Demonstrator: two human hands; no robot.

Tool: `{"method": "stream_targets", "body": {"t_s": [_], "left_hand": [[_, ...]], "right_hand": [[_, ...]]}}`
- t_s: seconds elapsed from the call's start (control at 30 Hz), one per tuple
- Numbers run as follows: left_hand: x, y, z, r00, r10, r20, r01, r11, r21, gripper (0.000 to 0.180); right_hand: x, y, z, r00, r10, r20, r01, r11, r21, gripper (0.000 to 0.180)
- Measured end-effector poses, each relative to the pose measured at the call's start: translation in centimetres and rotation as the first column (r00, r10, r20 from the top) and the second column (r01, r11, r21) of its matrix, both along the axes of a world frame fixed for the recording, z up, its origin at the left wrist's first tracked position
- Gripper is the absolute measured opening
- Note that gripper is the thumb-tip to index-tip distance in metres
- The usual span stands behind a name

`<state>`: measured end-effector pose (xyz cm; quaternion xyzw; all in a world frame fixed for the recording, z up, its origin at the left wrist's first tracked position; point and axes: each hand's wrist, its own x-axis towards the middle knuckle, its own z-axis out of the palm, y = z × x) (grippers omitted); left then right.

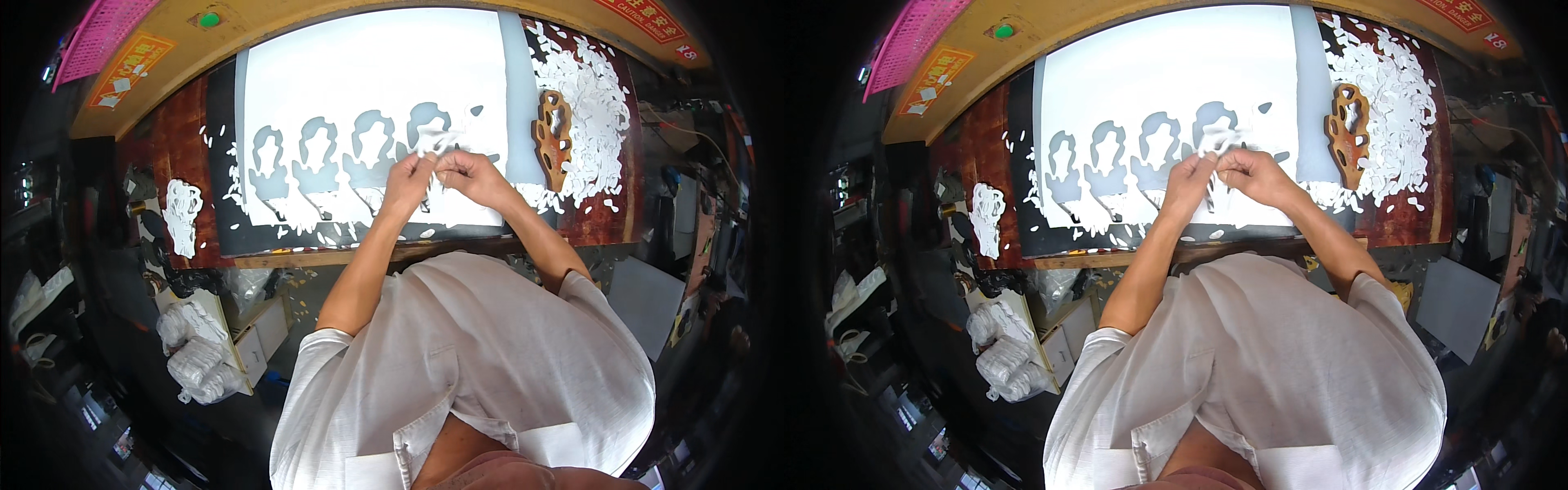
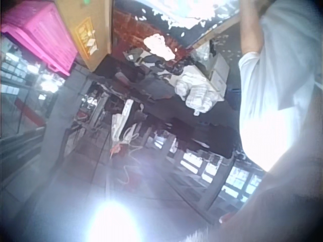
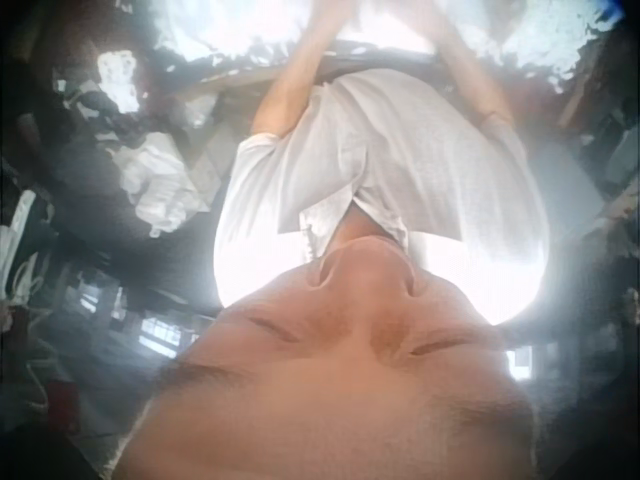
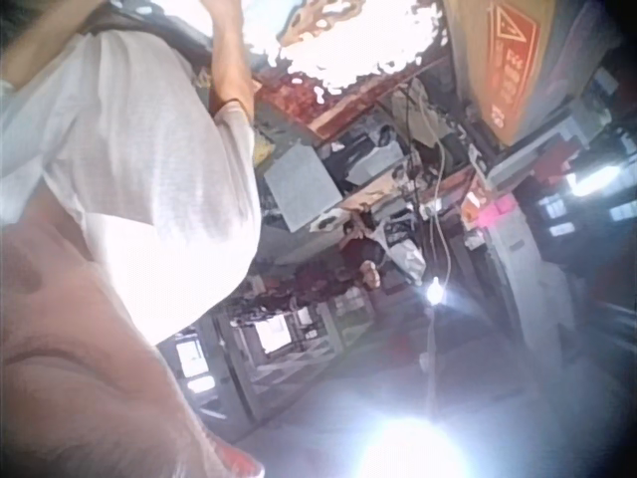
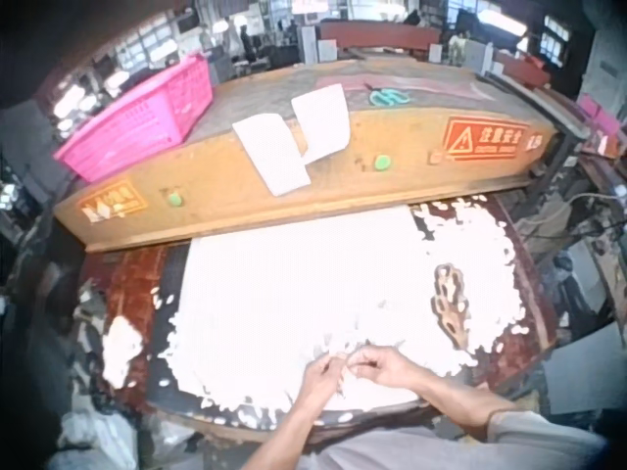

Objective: The person uses a wooden die-cutting tool to press and cut multiple white paper shapes from a sheet on a light table. They repeatedly position the tool, press down, lift the cutouts, and clear the sheet, then stack the finished shapes on the table.

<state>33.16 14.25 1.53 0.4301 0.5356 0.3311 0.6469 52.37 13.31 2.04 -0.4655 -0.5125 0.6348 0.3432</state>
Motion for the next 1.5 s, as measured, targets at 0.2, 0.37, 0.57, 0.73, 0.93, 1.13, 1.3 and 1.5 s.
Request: {"method": "stream_targets", "body": {"t_s": [0.2, 0.37, 0.57, 0.73, 0.93, 1.13, 1.3, 1.5], "left_hand": [[0.2, 3.1, -1.0, 0.932, 0.302, -0.199, -0.309, 0.951, -0.004, 0.049], [-1.5, 3.1, -0.5, 0.962, 0.083, -0.261, -0.066, 0.995, 0.075, 0.044], [-1.6, 1.7, -1.4, 0.929, 0.139, -0.342, -0.144, 0.989, 0.009, 0.041], [-1.7, 1.0, -2.5, 0.919, 0.124, -0.373, -0.123, 0.992, 0.028, 0.039], [-1.4, 0.9, -2.7, 0.895, 0.146, -0.42, -0.104, 0.987, 0.122, 0.033], [-0.4, 0.7, -0.7, 0.769, 0.337, -0.544, -0.102, 0.904, 0.416, 0.023], [1.8, -3.9, 2.5, 0.695, 0.412, -0.59, 0.183, 0.691, 0.699, 0.019], [2.9, -4.5, 1.9, 0.837, -0.143, -0.528, 0.188, 0.982, 0.033, 0.031]], "right_hand": [[-0.1, -5.0, 3.1, 0.917, 0.372, 0.144, -0.397, 0.889, 0.23, 0.008], [6.1, -4.9, 2.7, 0.724, 0.458, 0.515, -0.558, 0.829, 0.047, 0.012], [6.4, 2.6, 0.5, 0.802, -0.255, 0.54, -0.034, 0.883, 0.467, 0.029], [5.1, 3.8, -1.3, 0.603, -0.234, 0.763, -0.106, 0.924, 0.367, 0.028], [7.5, 3.7, -2.0, 0.727, -0.132, 0.674, -0.218, 0.886, 0.409, 0.011], [9.1, 0.3, 1.6, 0.653, 0.52, 0.55, -0.626, 0.78, 0.006, 0.004], [9.8, -3.8, 2.0, 0.578, 0.711, 0.401, -0.651, 0.698, -0.298, 0.021], [7.8, -1.9, -0.7, 0.911, 0.016, 0.412, -0.118, 0.968, 0.223, 0.02]]}}
